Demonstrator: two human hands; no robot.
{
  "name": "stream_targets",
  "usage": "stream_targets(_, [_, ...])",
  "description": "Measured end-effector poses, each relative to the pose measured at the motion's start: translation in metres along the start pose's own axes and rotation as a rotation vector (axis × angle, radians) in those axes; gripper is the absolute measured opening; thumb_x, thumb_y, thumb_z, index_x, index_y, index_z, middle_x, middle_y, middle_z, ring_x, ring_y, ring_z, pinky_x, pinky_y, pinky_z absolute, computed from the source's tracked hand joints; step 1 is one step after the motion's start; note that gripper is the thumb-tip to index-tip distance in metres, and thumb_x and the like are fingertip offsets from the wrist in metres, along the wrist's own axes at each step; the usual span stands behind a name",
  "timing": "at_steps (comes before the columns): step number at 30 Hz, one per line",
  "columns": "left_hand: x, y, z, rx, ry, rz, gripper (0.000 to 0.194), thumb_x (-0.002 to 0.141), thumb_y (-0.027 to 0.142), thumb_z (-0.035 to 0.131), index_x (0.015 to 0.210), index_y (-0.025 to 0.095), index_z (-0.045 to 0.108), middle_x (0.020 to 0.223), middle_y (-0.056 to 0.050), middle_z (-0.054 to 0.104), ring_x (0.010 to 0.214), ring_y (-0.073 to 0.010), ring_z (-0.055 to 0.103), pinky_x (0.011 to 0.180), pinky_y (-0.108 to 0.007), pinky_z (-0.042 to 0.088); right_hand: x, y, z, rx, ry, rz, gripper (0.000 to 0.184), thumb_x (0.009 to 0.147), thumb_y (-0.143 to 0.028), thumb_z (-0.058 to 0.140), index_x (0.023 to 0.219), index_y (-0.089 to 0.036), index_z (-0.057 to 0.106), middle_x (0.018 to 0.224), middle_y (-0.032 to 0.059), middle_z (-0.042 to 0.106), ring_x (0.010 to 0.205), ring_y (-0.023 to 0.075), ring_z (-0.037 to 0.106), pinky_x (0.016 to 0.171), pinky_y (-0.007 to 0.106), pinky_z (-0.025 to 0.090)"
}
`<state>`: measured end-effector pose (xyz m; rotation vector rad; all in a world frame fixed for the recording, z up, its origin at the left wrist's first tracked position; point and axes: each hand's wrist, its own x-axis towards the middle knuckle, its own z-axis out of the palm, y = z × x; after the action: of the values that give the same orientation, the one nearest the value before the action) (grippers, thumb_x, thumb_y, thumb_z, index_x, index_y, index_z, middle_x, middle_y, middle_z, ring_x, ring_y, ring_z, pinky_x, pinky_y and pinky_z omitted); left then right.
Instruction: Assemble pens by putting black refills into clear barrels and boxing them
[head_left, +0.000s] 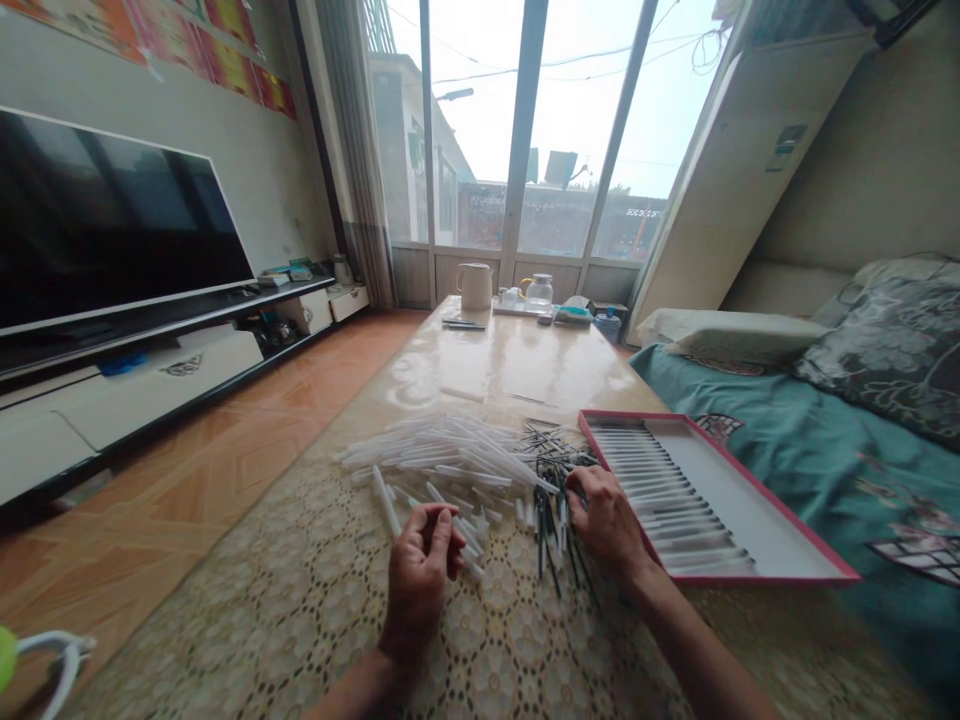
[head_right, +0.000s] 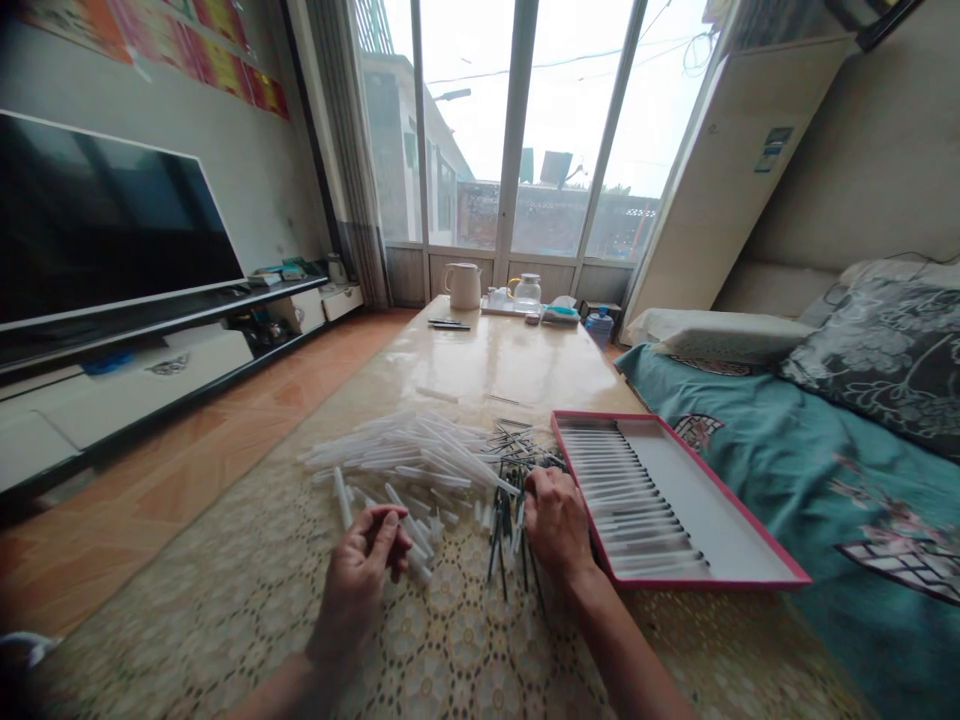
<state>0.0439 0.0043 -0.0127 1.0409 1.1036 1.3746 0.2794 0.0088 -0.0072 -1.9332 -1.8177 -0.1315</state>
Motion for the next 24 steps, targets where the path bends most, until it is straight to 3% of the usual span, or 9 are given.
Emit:
stream_targets(7, [0.002, 0.000, -0.001, 0.001, 0.002, -0.023, 0.030, 0.073, 0.045, 0.063, 0.082, 0.017, 0.057, 0.052, 0.005, 0.057, 0.037, -0.0073, 0.049, 0.034, -0.017, 0.036, 0.000, -0.010, 0.011, 0.032, 0.027, -0.009, 0.009, 0.080, -0.017, 0.054, 0.080, -0.020, 0.062, 0.086, 0.0067, 0.060, 0.089, 0.0221, 0.053, 0.077, 0.031, 0.037])
stream_targets(12, [0.002, -0.001, -0.001, -0.002, -0.016, -0.035, 0.030, 0.072, 0.044, 0.065, 0.080, 0.016, 0.058, 0.052, 0.004, 0.057, 0.037, -0.0073, 0.049, 0.034, -0.017, 0.037, -0.002, -0.008, -0.003, 0.180, 0.094, 0.029, 0.003, 0.079, -0.018, 0.052, 0.079, -0.018, 0.055, 0.077, 0.0034, 0.058, 0.076, 0.0184, 0.054, 0.070, 0.028, 0.039])
stream_targets(16, [-0.002, -0.002, 0.000, -0.027, -0.230, -0.088, 0.030, 0.071, 0.042, 0.068, 0.078, 0.014, 0.063, 0.056, 0.001, 0.060, 0.042, -0.0092, 0.054, 0.038, -0.019, 0.042, -0.005, -0.015, -0.026, 0.507, 0.275, 0.134, 0.006, 0.080, -0.024, 0.052, 0.077, -0.020, 0.050, 0.065, -0.0036, 0.050, 0.058, 0.0124, 0.046, 0.058, 0.023, 0.037])
stream_targets(18, [-0.004, -0.004, 0.001, -0.067, -0.360, -0.159, 0.031, 0.071, 0.040, 0.070, 0.086, 0.013, 0.066, 0.060, -0.002, 0.063, 0.045, -0.0113, 0.057, 0.042, -0.021, 0.045, -0.007, -0.022, -0.033, 0.637, 0.304, 0.141, 0.008, 0.080, -0.025, 0.051, 0.074, -0.020, 0.048, 0.063, -0.0047, 0.046, 0.057, 0.0116, 0.043, 0.056, 0.023, 0.036])
stream_targets(20, [-0.005, -0.005, 0.002, -0.143, -0.426, -0.244, 0.036, 0.070, 0.037, 0.072, 0.097, 0.013, 0.066, 0.066, -0.004, 0.067, 0.051, -0.0126, 0.061, 0.047, -0.023, 0.048, -0.010, -0.031, -0.033, 0.785, 0.206, 0.101, 0.008, 0.079, -0.024, 0.051, 0.073, -0.020, 0.049, 0.063, -0.0047, 0.045, 0.057, 0.0113, 0.042, 0.055, 0.022, 0.035])
stream_targets(24, [-0.004, -0.005, 0.001, -0.332, -0.438, -0.383, 0.040, 0.070, 0.026, 0.074, 0.107, 0.015, 0.065, 0.078, -0.006, 0.070, 0.058, -0.0104, 0.062, 0.053, -0.020, 0.048, -0.018, -0.051, -0.020, 0.934, -0.036, 0.024, 0.006, 0.078, -0.021, 0.051, 0.073, -0.019, 0.049, 0.063, -0.0047, 0.045, 0.058, 0.0105, 0.042, 0.053, 0.021, 0.036])
